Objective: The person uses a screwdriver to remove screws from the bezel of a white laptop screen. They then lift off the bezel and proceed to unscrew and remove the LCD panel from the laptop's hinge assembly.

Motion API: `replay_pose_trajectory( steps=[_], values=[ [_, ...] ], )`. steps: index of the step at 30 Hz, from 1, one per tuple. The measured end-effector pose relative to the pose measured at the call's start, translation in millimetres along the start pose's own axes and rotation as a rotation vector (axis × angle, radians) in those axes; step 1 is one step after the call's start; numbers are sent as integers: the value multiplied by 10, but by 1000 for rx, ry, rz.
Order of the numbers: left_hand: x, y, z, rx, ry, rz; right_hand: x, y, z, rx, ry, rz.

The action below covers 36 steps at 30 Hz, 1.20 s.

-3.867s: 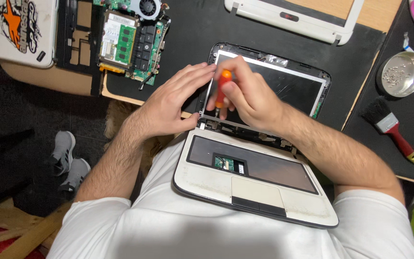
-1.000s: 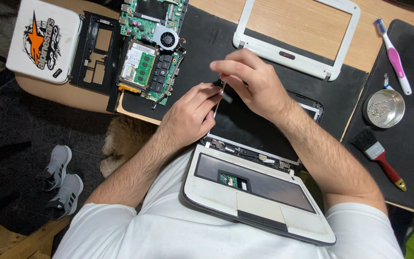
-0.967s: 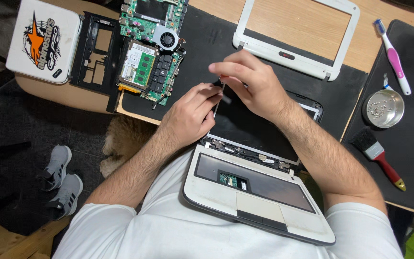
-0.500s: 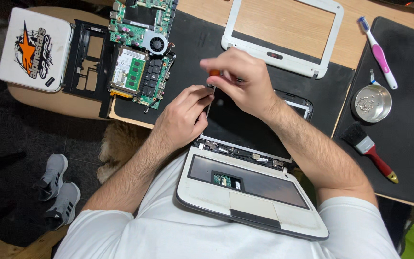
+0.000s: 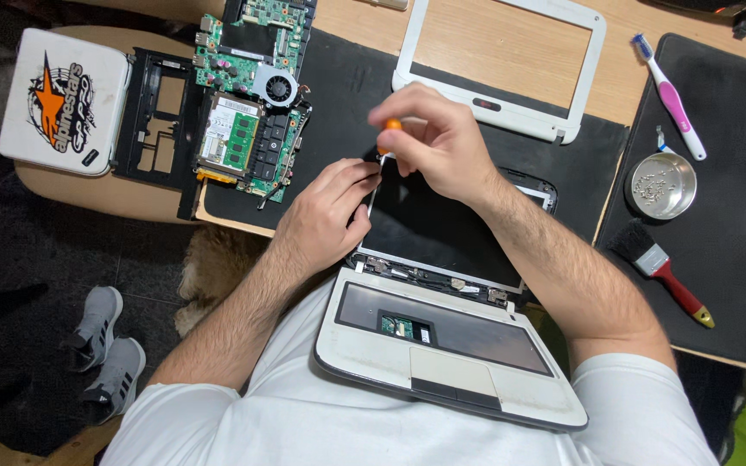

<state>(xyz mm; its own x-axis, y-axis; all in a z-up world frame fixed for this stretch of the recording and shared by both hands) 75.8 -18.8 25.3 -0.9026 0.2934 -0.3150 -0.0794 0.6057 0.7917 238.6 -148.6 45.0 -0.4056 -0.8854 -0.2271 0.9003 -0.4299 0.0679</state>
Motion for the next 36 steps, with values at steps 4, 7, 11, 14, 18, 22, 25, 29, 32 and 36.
replay_pose_trajectory(
  steps=[4, 7, 11, 14, 18, 22, 25, 29, 32, 36],
  values=[
    [11, -25, 19, -29, -5, -1, -17, 7, -83, -155, -88, -45],
    [13, -26, 25, -19, -15, -2, 1, 9, -136, -193, -11, -9],
    [58, -131, 108, -55, 12, -10, 13, -20, -158, -132, -8, -19],
    [76, -170, 153, -99, 35, -12, 2, 1, -291, -256, 24, -22],
    [75, -160, 146, -98, 37, 3, 4, 15, -392, -245, 16, -36],
    [79, -208, 161, -101, 39, -10, 2, -19, -253, -192, 10, -37],
    [48, -138, 111, -106, 31, -12, 19, -27, -289, -226, -19, -40],
    [-6, -8, -4, -56, -27, 4, 22, -8, -224, -149, -50, -10],
    [-15, 4, -23, -71, -28, 3, 39, -2, -256, -129, -88, -9],
    [2, -18, -10, -82, -28, 4, 26, -9, -239, -162, -61, -16]
  ],
)
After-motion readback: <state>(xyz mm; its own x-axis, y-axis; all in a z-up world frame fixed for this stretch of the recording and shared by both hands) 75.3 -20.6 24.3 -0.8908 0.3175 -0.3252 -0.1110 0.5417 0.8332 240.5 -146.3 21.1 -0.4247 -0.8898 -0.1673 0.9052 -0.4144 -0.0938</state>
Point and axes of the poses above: each hand's wrist, its own x-axis away from the middle knuckle, its own y-axis out of the back of the hand, z = x × y, the point moved 6 cm from there along -x, towards the middle knuckle, and after that the axes turned 12 degrees about z, right-handed, at the moved point
